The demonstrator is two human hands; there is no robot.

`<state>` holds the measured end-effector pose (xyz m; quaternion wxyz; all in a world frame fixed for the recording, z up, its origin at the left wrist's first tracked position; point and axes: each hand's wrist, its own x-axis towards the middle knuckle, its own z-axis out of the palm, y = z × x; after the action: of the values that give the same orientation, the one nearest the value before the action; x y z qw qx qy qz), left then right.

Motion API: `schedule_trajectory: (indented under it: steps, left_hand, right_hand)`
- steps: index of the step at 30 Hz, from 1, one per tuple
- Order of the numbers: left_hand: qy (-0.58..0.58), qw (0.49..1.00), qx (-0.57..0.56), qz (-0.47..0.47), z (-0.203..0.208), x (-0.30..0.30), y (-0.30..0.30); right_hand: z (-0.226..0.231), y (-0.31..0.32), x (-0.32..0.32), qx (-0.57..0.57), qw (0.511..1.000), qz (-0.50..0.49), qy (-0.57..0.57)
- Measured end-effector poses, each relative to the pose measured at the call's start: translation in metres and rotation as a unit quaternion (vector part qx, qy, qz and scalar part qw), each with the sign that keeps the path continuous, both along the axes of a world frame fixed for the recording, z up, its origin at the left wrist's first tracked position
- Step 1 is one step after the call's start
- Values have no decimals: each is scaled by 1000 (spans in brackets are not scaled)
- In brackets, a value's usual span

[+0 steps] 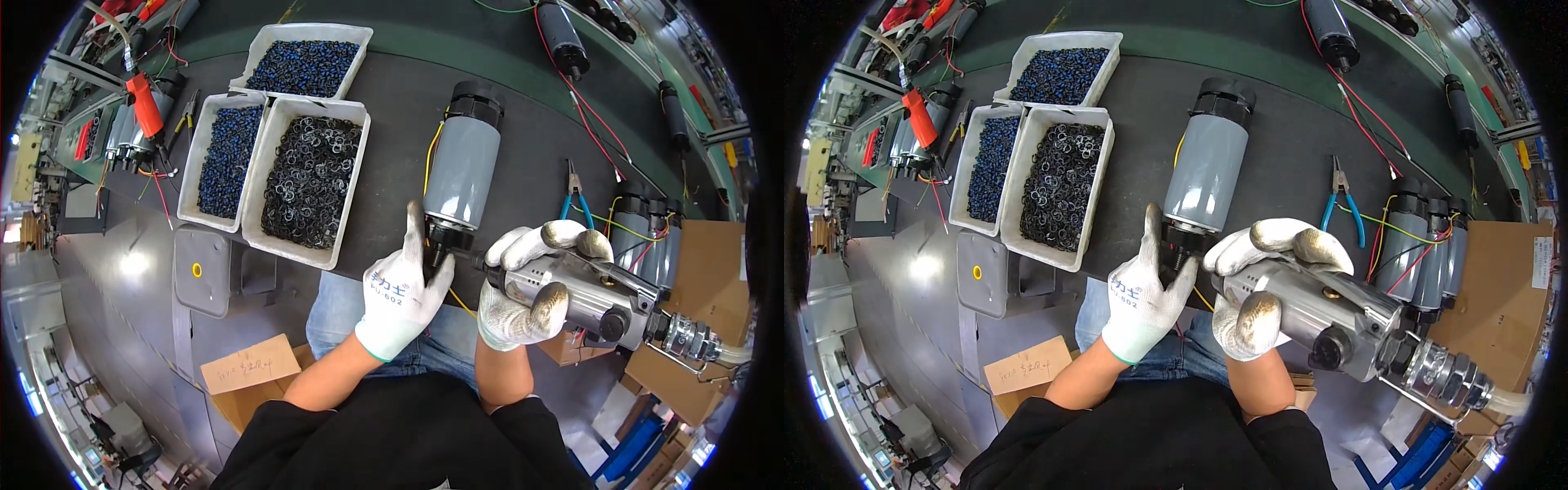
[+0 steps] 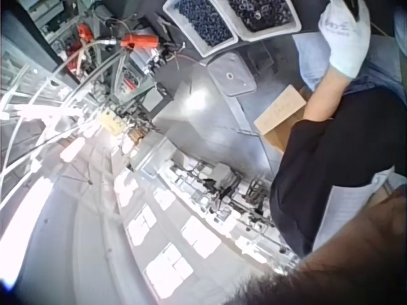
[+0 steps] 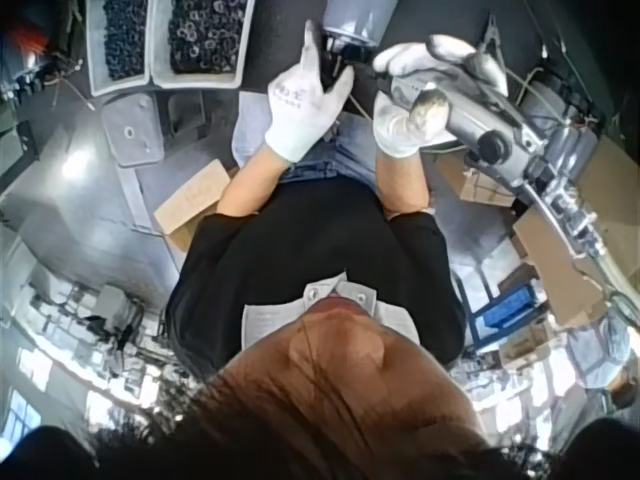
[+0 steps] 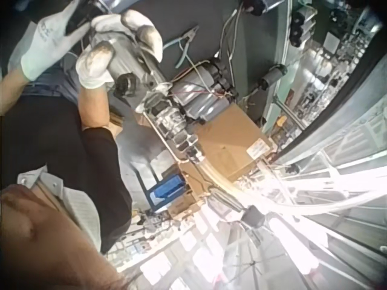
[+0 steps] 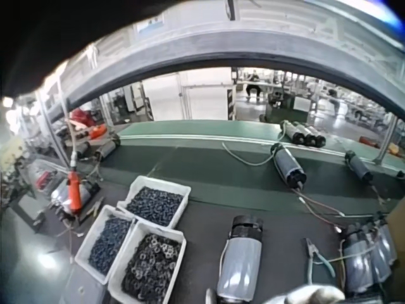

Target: Assembling and wiring components onto electric motor housings on a production line.

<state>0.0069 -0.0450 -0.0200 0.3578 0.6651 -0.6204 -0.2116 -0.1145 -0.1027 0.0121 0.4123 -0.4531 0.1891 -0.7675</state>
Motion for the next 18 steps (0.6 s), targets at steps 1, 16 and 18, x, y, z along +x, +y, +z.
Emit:
schedule_trajectory:
  steps: [1,16,18]
  left_hand:
    - [-1,1000,0,0,0,0,0]
    - [7,999,32,5,4,2,-2]
    - [2,999,33,6,5,1,-2]
  right_hand:
    - [0,1,0,2,1000,1,3]
    - [8,4,7,11,1000,23,5]
    - [13,6,10,17,999,0,42]
